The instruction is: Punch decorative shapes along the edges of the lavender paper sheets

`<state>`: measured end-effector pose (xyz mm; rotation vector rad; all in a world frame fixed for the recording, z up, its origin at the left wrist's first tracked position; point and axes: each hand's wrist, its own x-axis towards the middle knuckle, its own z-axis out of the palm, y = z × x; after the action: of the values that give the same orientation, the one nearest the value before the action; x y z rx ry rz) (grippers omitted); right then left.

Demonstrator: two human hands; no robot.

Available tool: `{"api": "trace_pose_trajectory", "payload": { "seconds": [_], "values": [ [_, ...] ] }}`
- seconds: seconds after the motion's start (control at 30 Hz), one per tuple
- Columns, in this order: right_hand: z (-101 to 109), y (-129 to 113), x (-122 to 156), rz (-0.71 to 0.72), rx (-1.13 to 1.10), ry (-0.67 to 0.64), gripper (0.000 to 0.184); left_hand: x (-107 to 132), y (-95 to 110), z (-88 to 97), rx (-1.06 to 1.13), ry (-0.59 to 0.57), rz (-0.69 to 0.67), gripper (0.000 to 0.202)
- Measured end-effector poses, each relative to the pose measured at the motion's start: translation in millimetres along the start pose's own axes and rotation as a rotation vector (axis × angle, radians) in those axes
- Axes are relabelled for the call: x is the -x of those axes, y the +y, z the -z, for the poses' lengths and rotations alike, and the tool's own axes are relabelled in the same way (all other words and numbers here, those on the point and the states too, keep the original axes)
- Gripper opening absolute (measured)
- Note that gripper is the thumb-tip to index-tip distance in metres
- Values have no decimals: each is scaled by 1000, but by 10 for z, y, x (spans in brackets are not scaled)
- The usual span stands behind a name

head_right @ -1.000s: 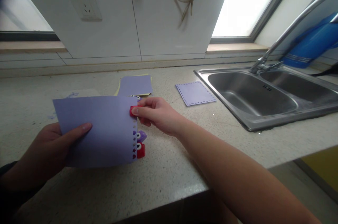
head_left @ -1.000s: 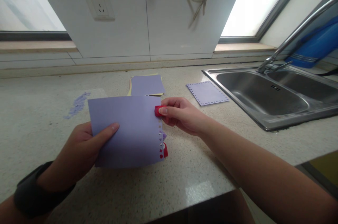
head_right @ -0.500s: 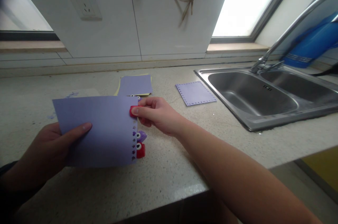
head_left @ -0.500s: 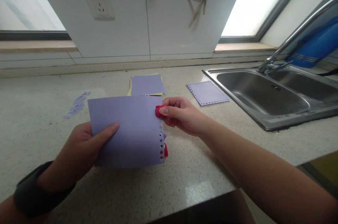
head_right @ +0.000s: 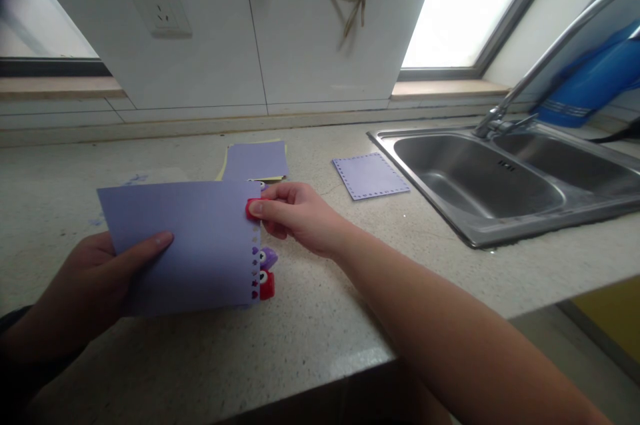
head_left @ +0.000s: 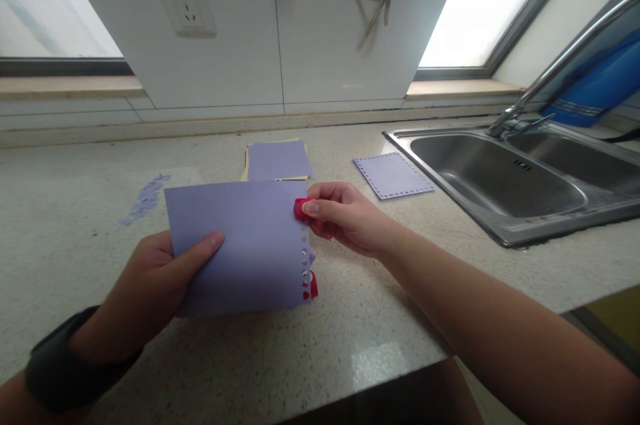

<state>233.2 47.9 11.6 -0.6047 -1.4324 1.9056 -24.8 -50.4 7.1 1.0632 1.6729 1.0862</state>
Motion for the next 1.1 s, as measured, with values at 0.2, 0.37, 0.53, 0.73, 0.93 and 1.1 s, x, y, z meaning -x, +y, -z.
{"api": "trace_pose_trajectory", "payload": {
  "seconds": [0.2, 0.37, 0.53, 0.73, 0.93, 1.1],
  "values": [
    [13, 7, 2, 3, 6, 0, 17, 10, 10, 3, -6, 1, -1, 43],
    [15, 7, 2, 8, 8, 2, 19, 4, 18, -8, 0, 16, 11, 43],
    [17, 12, 4, 12, 2, 4, 20, -5, -7, 0, 12, 5, 5, 40],
    [10, 8, 9, 1, 4, 8, 21, -15, -38, 20, 36, 5, 6, 40],
    [5, 2, 7, 2, 19, 18, 21, -16, -22, 15, -1, 24, -16, 39],
    [11, 12, 6, 8, 16, 11, 19, 39, 90, -48, -49, 30, -18, 38]
  ]
}}
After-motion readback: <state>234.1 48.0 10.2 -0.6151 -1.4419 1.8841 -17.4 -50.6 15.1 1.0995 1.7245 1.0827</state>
